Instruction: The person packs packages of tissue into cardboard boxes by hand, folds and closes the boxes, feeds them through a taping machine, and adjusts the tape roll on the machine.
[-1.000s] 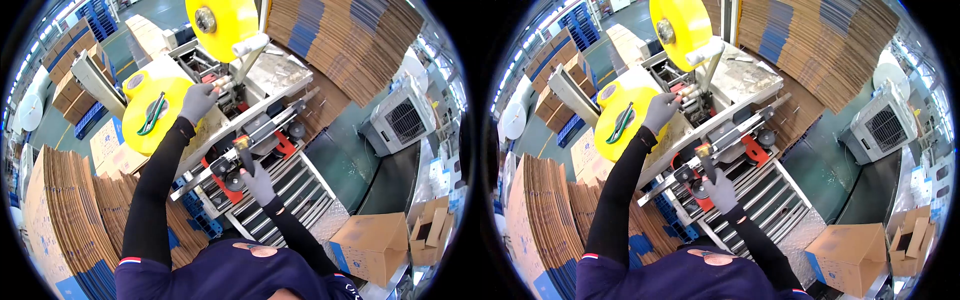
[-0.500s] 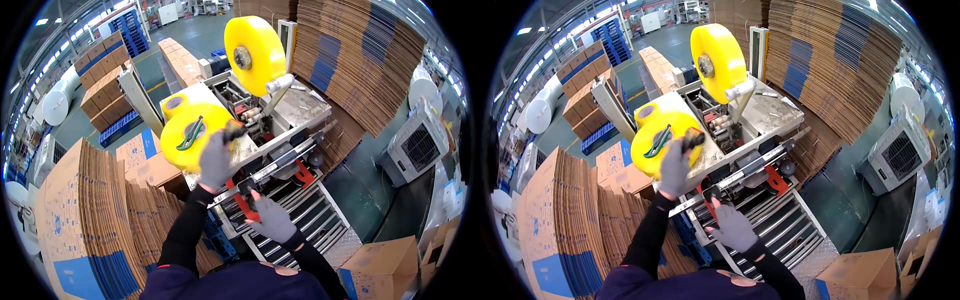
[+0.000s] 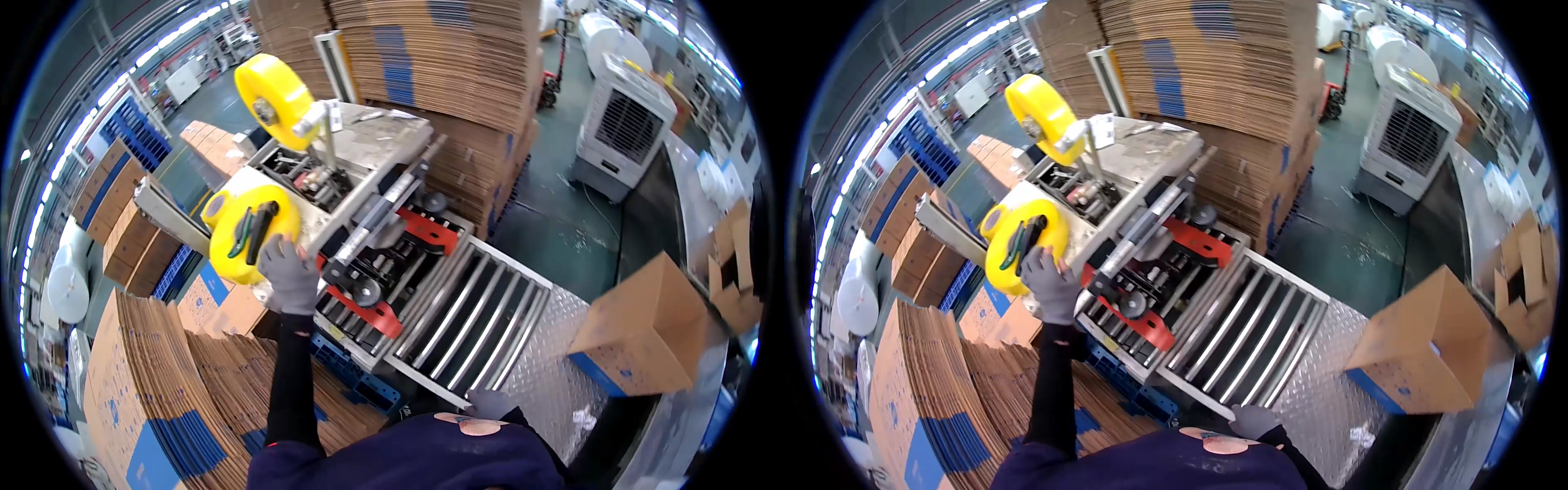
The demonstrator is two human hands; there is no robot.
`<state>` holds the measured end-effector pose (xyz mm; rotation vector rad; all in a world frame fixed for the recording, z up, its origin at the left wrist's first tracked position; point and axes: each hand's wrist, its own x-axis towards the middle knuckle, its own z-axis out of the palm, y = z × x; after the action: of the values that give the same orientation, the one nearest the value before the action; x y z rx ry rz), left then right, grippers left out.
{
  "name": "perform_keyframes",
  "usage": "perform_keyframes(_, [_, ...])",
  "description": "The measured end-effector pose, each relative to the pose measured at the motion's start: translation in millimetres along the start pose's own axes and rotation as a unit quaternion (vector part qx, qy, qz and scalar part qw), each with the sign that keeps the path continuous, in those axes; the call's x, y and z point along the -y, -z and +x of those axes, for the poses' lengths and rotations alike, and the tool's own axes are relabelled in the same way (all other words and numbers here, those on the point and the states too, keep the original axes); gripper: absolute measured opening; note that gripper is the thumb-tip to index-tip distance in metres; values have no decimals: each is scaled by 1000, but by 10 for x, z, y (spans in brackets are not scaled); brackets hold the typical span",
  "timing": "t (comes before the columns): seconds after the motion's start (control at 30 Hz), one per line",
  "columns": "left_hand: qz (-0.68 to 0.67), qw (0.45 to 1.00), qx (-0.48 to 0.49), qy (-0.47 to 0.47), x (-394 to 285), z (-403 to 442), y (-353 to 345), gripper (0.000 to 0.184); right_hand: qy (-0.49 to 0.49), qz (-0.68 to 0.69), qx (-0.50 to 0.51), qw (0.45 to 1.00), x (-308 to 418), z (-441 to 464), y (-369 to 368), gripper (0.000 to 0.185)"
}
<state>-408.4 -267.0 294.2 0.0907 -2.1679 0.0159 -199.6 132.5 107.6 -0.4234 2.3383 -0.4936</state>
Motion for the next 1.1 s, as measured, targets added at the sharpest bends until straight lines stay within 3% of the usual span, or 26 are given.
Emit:
perform_keyframes(0.07, [-80, 997, 4, 7, -474, -612, 65, 38, -74, 15, -32, 997, -209, -424, -205, 42])
perform_keyframes(0.17, [-181, 971, 157, 6, -1362, -1710, 428, 35, -110, 94, -122, 982, -654, -1079, -664, 51])
perform_keyframes(0.23, [-220, 937, 271, -6, -1902, -2581, 659, 36, -36, 73, -193, 978, -1218, -1313, -1386, 47])
perform_keyframes(0.27, [-214, 924, 316, -33, -2094, -2903, 812, 37, -113, 100, -91, 984, -1053, -1689, -1064, 46])
perform_keyframes(0.33, [-166, 886, 421, -104, -2525, -3371, 1299, 43, -62, 119, -140, 981, -1480, -2085, -1372, 42])
perform_keyframes(0.37, [-212, 835, 492, -124, -2554, -3593, 1379, 46, -112, 114, -99, 982, -1512, -2372, -1153, 38])
perform_keyframes(0.43, [-250, 750, 591, -160, -2734, -3697, 1581, 51, -84, -13, -294, 952, -2040, -2798, -1512, 28])
perform_keyframes(0.5, [-196, 849, 453, -186, -2910, -3677, 1892, 50, -159, -149, -284, 934, -2493, -3074, -1489, 21])
perform_keyframes(0.57, [-213, 876, 423, -90, -3118, -3253, 2292, 42, -266, -140, -209, 930, -2663, -3243, -1349, 19])
perform_keyframes(0.6, [-169, 893, 410, -73, -3175, -2931, 2572, 41, -232, -146, -199, 941, -2694, -3326, -1225, 21])
perform_keyframes(0.63, [-152, 920, 343, -114, -2972, -2724, 2645, 46, -191, -198, -227, 934, -2952, -3129, -1590, 23])
perform_keyframes(0.67, [-136, 938, 300, -105, -2836, -2450, 2825, 50, -181, -200, -294, 917, -2773, -3202, -1554, 34])
perform_keyframes(0.8, [45, 992, 112, -30, -1860, -1405, 3893, 43, -59, -125, -53, 989, -2266, -2929, -1434, 45])
perform_keyframes(0.83, [147, 986, 83, 0, -1569, -1304, 4149, 40, -44, -99, 9, 994, -2226, -2897, -1460, 51])
perform_keyframes(0.9, [349, 933, 83, 28, -1113, -1173, 4509, 45, -7, -134, 30, 991, -2153, -2816, -1357, 47])
perform_keyframes(0.97, [353, 913, 190, 77, -632, -1052, 4906, 46, -2, -179, -8, 984, -1869, -2790, -1208, 35])
perform_keyframes(1.07, [88, 945, 314, 11, 105, -1237, 5130, 58, 17, -210, -79, 974, -1712, -2659, -1073, 31])
perform_keyframes(1.1, [113, 964, 235, -53, 96, -1340, 5148, 62, 27, -204, -96, 974, -1628, -2647, -999, 28])
